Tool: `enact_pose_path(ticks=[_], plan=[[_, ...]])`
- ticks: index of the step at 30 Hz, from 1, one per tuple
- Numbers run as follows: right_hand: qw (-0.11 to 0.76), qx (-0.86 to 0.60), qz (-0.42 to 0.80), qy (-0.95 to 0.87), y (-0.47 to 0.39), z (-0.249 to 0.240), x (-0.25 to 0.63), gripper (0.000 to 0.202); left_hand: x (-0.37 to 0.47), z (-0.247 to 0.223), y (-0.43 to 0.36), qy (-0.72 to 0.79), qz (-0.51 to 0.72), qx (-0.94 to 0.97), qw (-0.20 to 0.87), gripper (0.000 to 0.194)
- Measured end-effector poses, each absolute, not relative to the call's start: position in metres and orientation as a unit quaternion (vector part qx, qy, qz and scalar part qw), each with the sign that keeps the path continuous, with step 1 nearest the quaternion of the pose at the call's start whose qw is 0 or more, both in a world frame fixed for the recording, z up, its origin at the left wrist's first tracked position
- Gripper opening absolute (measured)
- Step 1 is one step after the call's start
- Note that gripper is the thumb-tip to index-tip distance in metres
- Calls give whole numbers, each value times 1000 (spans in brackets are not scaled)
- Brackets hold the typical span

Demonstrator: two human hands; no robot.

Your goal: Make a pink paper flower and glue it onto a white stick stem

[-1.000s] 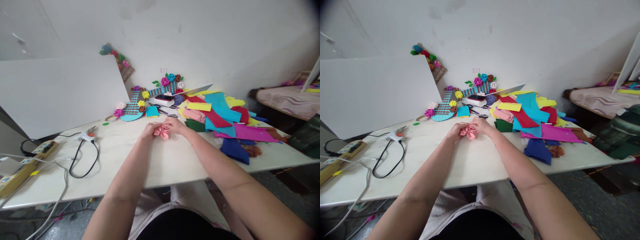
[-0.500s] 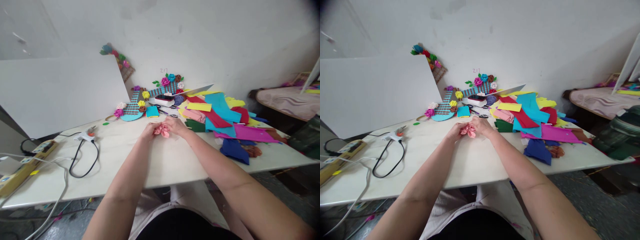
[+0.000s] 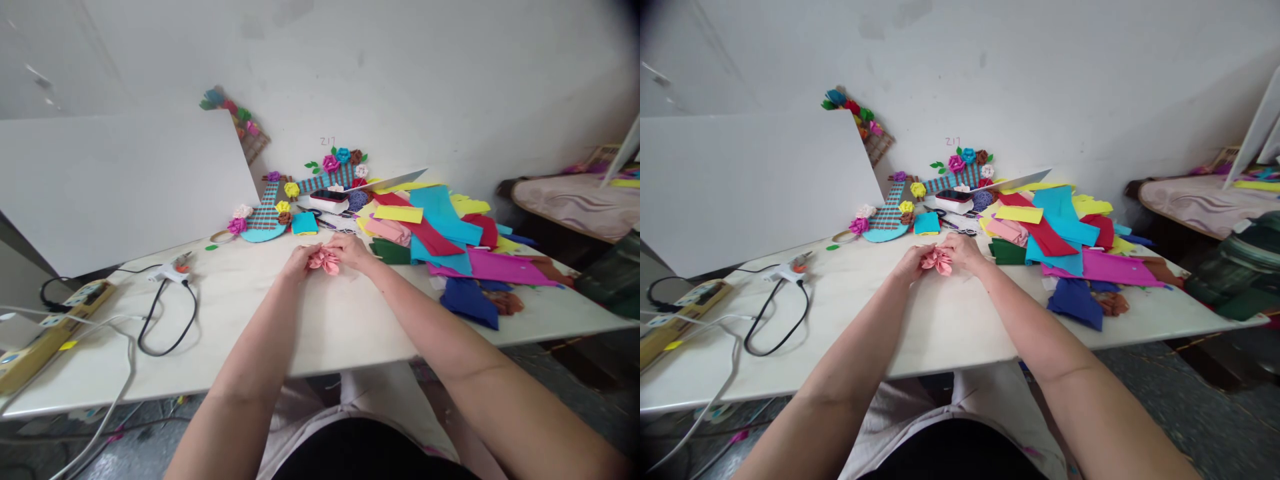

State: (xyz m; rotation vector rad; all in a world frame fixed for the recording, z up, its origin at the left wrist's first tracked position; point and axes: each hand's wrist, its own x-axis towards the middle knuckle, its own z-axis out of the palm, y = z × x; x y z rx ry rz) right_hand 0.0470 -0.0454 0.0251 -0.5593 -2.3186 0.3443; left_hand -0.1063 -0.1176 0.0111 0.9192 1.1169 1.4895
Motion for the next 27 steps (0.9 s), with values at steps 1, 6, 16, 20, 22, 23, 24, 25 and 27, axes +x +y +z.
enact_pose_path(ticks=[1,6,16,20,22,23,24,25,27], plan=[[361,-217,138,-897,-45,25,47,17,-106,11,-118,465,617,382,508,26],[371,-210,150,-892,-43,23,46,15,-106,12,-119,466,610,390,508,27],[350,-223,165,-895,-46,26,48,17,-108,11,-118,467,609,389,510,23],[325,-256,182,-892,-50,28,48,18,-108,10,-119,453,616,388,515,21],[323,-261,185,-891,-50,29,49,18,-108,10,-119,447,618,389,517,21],[324,-261,184,-890,-50,29,49,17,-108,10,-119,446,618,389,517,21],[325,-261,183,-890,-50,29,49,17,-107,10,-119,447,617,388,518,22],[327,-261,181,-890,-50,29,49,16,-107,10,-119,450,616,385,519,23],[329,-262,180,-889,-50,29,49,16,-107,12,-119,459,614,370,525,27]])
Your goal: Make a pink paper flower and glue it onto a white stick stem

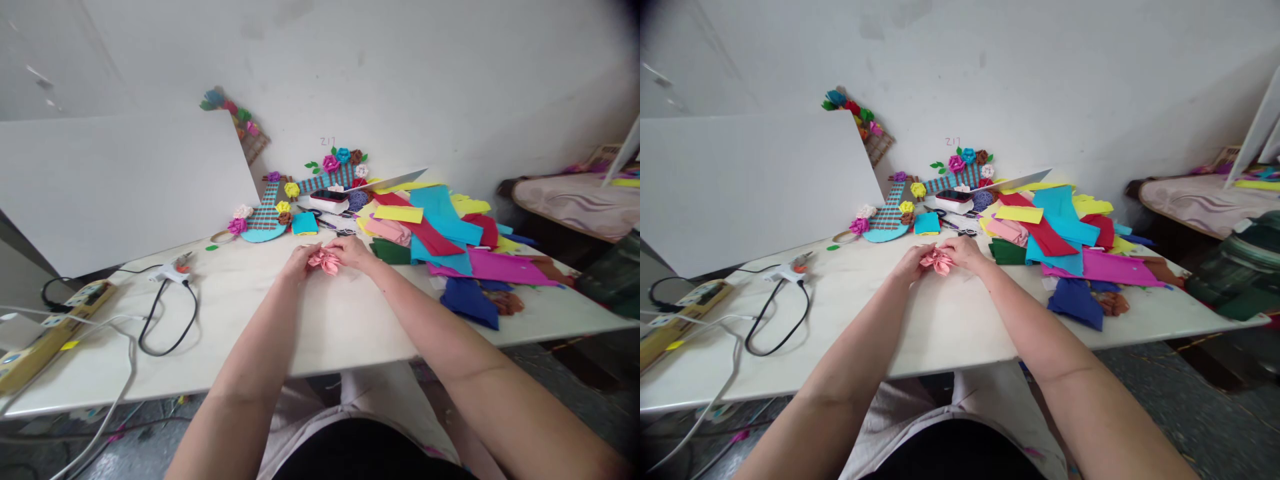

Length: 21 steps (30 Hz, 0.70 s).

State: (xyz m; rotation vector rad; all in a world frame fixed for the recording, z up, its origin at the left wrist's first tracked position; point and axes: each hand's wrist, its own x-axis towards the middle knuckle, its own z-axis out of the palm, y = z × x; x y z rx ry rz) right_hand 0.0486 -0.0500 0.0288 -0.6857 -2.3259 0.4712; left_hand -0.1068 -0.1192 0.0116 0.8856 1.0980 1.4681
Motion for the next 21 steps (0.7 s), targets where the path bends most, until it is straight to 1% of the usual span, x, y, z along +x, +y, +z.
enact_pose_path(ticks=[4,8,12,13,16,21], plan=[[342,-269,179,-882,-50,30,49,17,-106,17,-121,464,600,344,554,43],[366,-287,184,-866,-48,29,49,18,-102,21,-126,407,627,357,561,42],[392,-303,179,-850,-44,27,49,19,-98,22,-131,370,622,408,557,63],[398,-304,175,-848,-43,26,49,20,-97,22,-132,367,617,422,554,65],[411,-308,163,-842,-41,26,48,20,-96,23,-132,370,617,448,530,67],[417,-311,146,-841,-40,27,47,21,-95,23,-129,411,637,439,483,71]])
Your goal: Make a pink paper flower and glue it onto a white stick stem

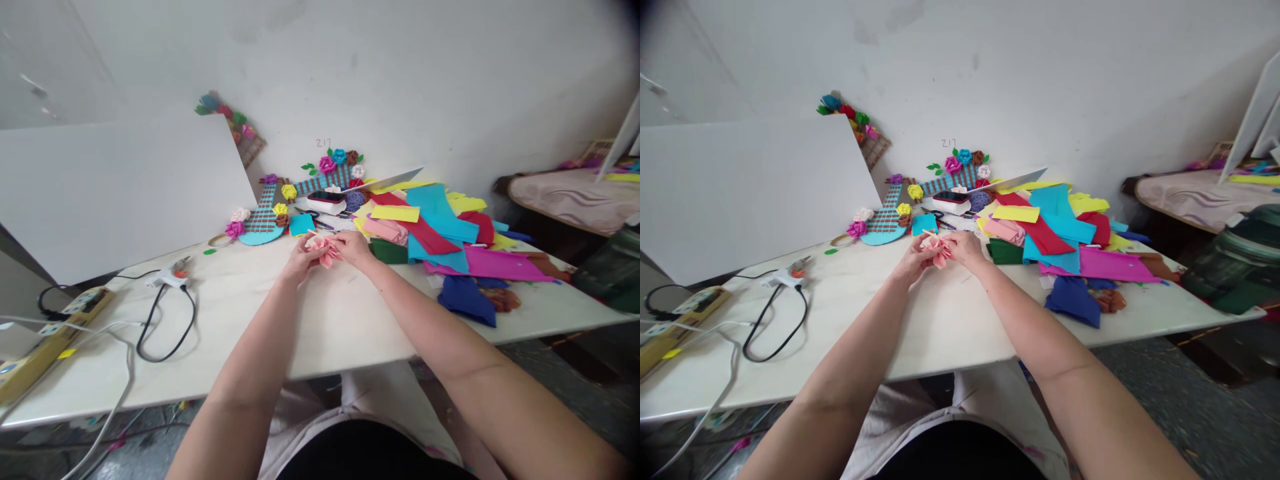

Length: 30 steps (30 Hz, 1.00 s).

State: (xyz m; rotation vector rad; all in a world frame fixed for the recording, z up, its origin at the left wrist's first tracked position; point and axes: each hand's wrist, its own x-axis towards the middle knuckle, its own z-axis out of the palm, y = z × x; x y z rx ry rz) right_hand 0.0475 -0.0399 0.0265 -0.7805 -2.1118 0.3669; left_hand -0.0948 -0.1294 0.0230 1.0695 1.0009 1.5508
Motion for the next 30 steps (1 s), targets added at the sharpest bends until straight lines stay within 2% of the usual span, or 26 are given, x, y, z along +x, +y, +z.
enact_pose_path(ticks=[6,11,16,21,30], plan=[[433,-287,150,-841,-40,24,47,21,-93,19,-124,432,656,421,453,60],[427,-292,166,-839,-40,25,47,20,-94,20,-126,418,642,432,476,49],[410,-270,259,-832,-36,26,48,17,-98,21,-128,407,624,433,508,39],[401,-243,359,-807,-34,26,49,15,-103,17,-127,389,618,434,527,37],[390,-233,422,-785,-33,25,50,19,-104,16,-128,368,593,434,571,39]])
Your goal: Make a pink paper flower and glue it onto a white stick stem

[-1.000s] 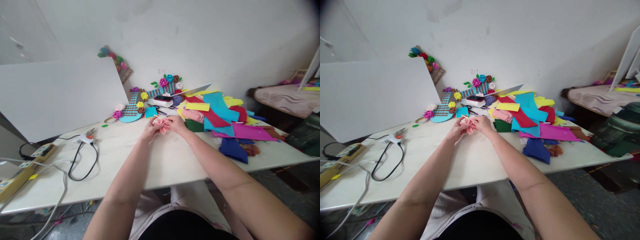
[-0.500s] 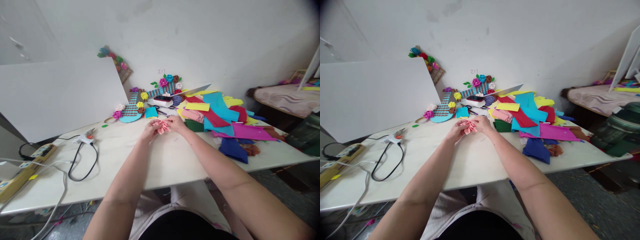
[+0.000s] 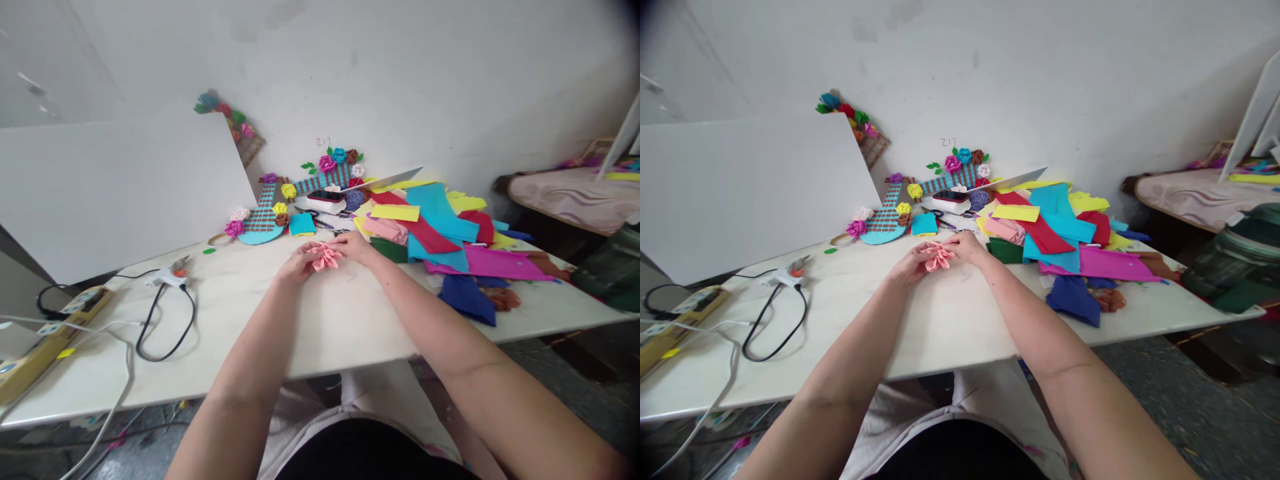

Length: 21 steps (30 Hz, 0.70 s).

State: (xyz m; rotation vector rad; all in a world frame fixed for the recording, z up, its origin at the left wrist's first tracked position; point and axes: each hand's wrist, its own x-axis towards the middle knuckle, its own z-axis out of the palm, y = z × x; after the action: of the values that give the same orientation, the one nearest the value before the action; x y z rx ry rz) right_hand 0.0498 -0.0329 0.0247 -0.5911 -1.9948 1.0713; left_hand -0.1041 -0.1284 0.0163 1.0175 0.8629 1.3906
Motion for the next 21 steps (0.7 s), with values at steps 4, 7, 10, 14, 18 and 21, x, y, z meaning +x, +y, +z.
enact_pose_path(ticks=[4,7,10,14,18,21], plan=[[402,-232,420,-780,-32,24,48,18,-104,16,-128,400,597,428,547,41],[405,-244,393,-789,-33,24,48,15,-103,16,-125,434,631,416,491,49],[408,-273,352,-797,-33,23,47,15,-104,14,-120,483,672,411,383,46],[413,-308,301,-802,-32,20,46,17,-104,14,-117,590,670,433,120,19],[415,-334,262,-805,-30,18,45,13,-95,19,-120,648,566,505,-66,7],[416,-339,252,-805,-28,16,44,13,-86,21,-123,638,480,595,-89,8]])
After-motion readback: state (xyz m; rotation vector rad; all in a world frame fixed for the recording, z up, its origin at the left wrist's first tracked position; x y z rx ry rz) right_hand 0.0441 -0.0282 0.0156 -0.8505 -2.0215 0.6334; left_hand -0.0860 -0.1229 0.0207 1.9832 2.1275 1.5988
